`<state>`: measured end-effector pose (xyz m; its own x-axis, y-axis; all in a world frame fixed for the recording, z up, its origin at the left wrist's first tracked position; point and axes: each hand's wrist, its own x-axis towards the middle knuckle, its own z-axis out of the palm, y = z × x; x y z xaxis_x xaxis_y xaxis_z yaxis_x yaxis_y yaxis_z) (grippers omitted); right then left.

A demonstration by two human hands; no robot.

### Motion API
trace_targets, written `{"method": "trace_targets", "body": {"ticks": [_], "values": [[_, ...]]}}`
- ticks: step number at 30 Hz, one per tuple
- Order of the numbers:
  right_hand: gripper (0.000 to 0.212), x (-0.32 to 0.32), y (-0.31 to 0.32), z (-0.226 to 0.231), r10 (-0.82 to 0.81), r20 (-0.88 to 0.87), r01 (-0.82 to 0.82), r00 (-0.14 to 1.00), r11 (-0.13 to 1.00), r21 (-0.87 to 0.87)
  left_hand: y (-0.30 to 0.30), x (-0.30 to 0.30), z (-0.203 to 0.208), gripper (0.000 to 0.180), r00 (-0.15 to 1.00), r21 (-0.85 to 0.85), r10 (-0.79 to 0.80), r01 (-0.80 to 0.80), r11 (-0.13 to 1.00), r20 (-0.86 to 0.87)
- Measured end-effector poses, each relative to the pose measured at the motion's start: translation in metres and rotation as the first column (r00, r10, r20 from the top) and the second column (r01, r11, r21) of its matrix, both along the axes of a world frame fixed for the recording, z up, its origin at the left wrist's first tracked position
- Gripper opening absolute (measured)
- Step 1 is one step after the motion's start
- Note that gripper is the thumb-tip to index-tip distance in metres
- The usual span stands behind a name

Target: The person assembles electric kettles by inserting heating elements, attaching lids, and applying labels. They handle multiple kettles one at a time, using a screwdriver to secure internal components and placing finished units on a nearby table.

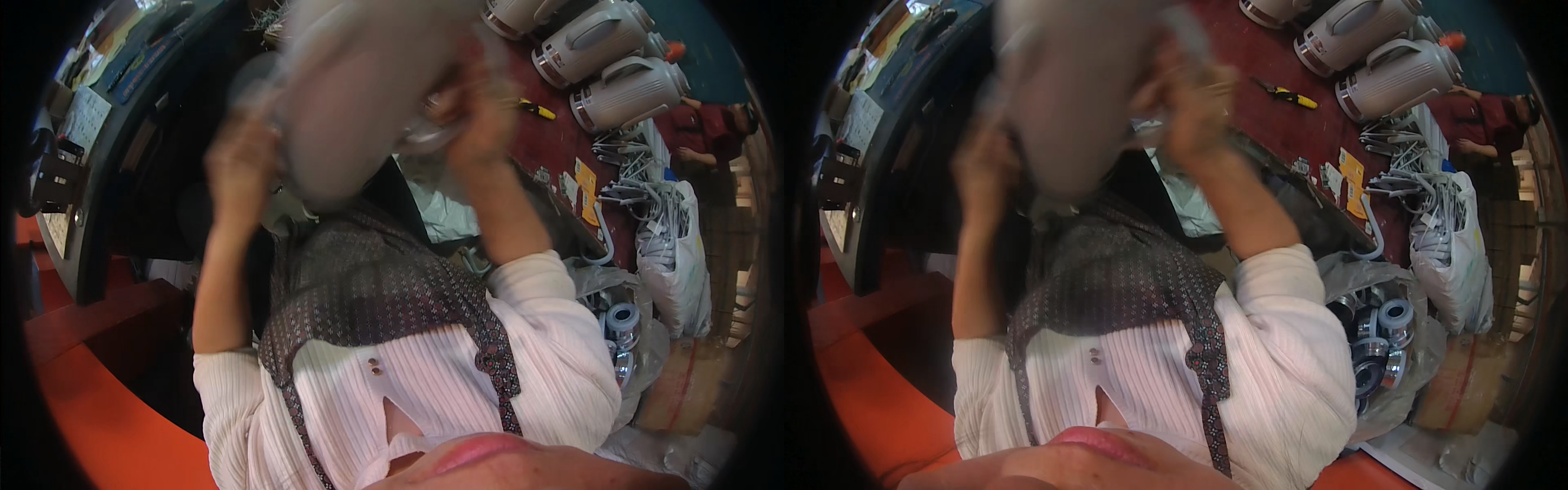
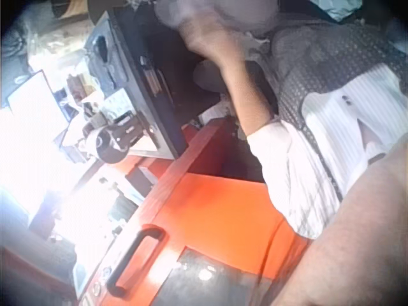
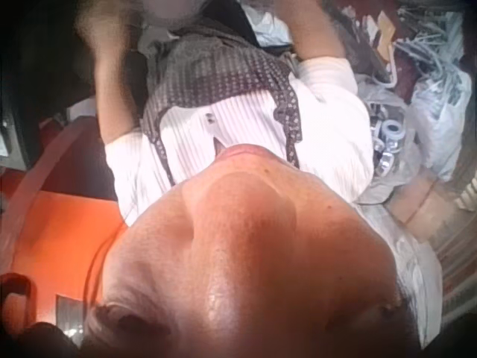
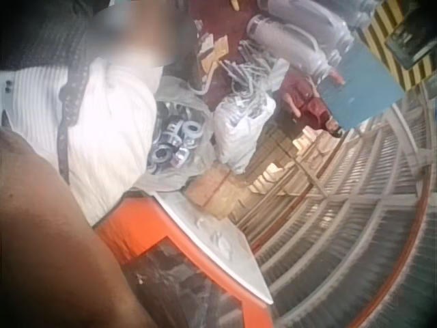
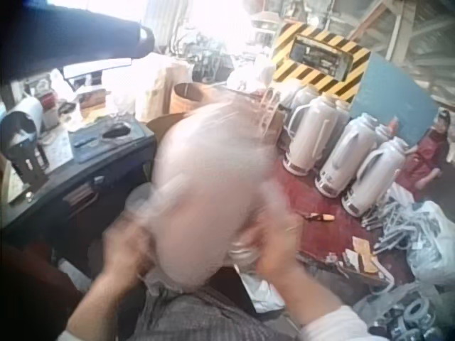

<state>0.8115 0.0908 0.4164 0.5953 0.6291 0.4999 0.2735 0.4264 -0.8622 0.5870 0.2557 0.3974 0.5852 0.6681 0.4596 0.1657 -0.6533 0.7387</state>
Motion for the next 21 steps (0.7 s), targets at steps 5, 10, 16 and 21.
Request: {"method": "trace_targets", "body": {"ticks": [5,10,16,21], "values": [[0.024,0.195,-0.059,0.038,-0.365,0.025,0.361,0.931,0.927,0.101,-0.039,-0.032,-0.073,0.090,0.894,-0.630,-0.444,0.373,0.681,0.050],[0.047,0.324,-0.025,-0.004,-0.467,0.428,0.600,0.774,0.757,-0.259,-0.013,-0.116,-0.112,0.029,0.857,-0.628,0.381,-0.089,0.773,0.348],[0.076,0.430,-0.030,-0.051,-0.529,0.847,0.985,0.063,0.167,0.031,-0.058,-0.247,-0.260,0.024,0.639,-0.334,0.769,-0.718,0.611,0.032],[0.059,0.332,-0.067,-0.090,-0.169,0.934,0.692,0.316,0.715,-0.105,-0.249,-0.434,-0.384,0.059,0.267,-0.221,0.174,-0.945,0.242,-0.948]]}}
